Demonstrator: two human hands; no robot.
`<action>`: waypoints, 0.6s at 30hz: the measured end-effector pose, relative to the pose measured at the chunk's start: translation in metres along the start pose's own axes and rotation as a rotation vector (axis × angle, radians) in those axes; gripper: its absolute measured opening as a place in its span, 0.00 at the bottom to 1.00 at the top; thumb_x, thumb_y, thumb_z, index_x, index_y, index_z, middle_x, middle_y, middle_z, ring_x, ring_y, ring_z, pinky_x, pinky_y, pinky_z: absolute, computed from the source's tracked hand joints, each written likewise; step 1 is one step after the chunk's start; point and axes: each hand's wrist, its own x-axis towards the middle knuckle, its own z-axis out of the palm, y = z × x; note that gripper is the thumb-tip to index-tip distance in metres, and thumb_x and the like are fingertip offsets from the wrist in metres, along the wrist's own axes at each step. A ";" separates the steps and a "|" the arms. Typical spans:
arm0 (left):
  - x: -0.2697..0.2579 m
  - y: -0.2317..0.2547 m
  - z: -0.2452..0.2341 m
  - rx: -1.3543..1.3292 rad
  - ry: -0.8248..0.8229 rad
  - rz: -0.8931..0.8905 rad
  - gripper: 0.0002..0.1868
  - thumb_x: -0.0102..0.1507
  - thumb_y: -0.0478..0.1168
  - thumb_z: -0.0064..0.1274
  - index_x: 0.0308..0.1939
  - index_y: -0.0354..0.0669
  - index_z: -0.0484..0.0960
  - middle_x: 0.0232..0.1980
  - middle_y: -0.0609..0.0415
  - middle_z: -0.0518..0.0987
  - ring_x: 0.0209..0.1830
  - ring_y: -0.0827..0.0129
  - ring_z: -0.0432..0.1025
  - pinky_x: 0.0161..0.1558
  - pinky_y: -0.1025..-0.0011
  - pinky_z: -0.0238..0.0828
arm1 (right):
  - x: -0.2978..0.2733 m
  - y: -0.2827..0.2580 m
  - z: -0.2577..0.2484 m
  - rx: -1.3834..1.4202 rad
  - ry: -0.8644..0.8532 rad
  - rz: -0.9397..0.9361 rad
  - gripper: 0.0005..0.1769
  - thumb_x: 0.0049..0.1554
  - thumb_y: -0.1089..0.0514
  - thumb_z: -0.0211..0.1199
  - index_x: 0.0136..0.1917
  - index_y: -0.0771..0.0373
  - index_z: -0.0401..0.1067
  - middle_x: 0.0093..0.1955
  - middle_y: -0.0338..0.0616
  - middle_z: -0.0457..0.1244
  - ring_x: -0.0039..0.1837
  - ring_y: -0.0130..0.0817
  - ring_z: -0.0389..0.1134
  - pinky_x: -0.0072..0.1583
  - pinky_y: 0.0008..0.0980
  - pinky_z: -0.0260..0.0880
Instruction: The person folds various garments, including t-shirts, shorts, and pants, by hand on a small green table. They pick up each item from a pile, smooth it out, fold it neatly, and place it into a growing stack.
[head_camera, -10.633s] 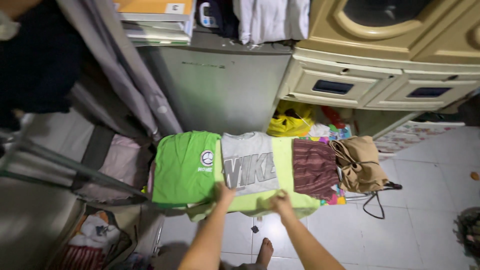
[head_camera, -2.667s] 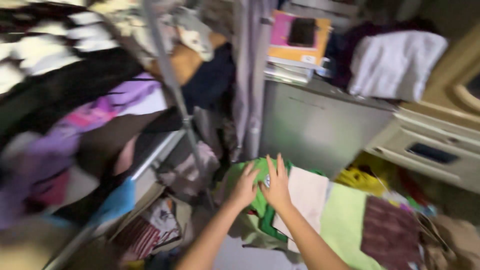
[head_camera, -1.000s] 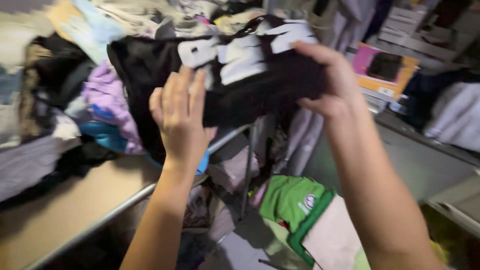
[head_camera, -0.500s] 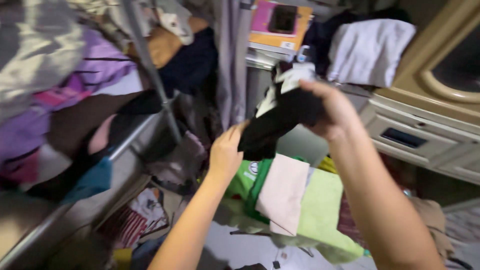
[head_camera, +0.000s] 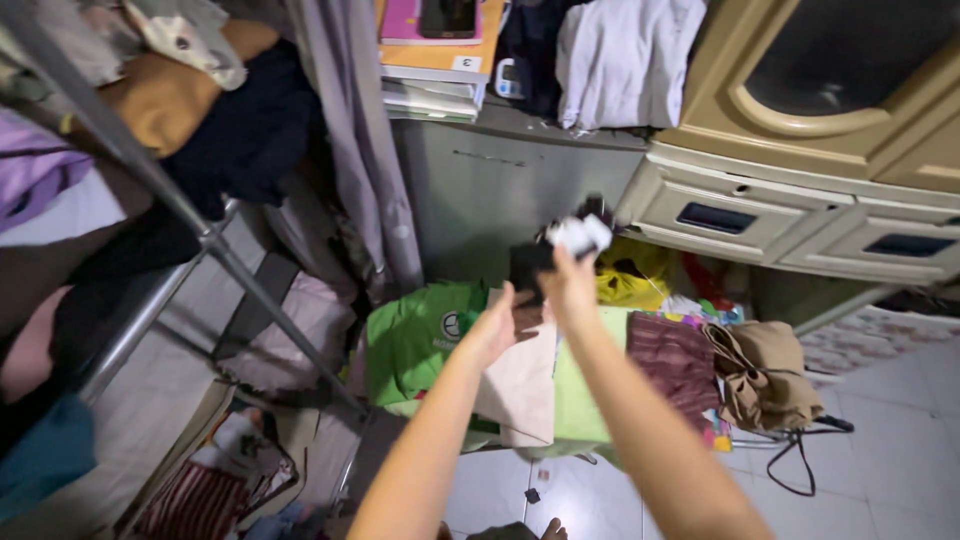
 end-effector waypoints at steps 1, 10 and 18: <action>0.008 -0.004 -0.005 -0.092 0.043 0.044 0.39 0.65 0.74 0.37 0.62 0.48 0.78 0.52 0.52 0.82 0.53 0.63 0.75 0.55 0.58 0.70 | -0.014 0.021 -0.010 0.074 -0.029 -0.026 0.30 0.60 0.59 0.58 0.73 0.50 0.52 0.65 0.41 0.60 0.64 0.42 0.66 0.61 0.50 0.71; -0.015 -0.081 -0.087 0.347 0.464 0.100 0.35 0.49 0.26 0.52 0.63 0.41 0.75 0.55 0.50 0.81 0.56 0.58 0.74 0.58 0.64 0.70 | -0.155 0.162 -0.140 0.098 0.335 0.428 0.22 0.65 0.47 0.62 0.64 0.64 0.65 0.52 0.51 0.63 0.51 0.47 0.66 0.58 0.49 0.69; 0.033 -0.050 -0.102 0.423 0.514 0.058 0.48 0.47 0.25 0.49 0.75 0.49 0.65 0.63 0.46 0.76 0.62 0.55 0.70 0.60 0.64 0.67 | -0.056 0.123 -0.171 0.368 0.365 0.308 0.12 0.61 0.58 0.58 0.58 0.57 0.73 0.56 0.41 0.69 0.56 0.34 0.70 0.59 0.34 0.72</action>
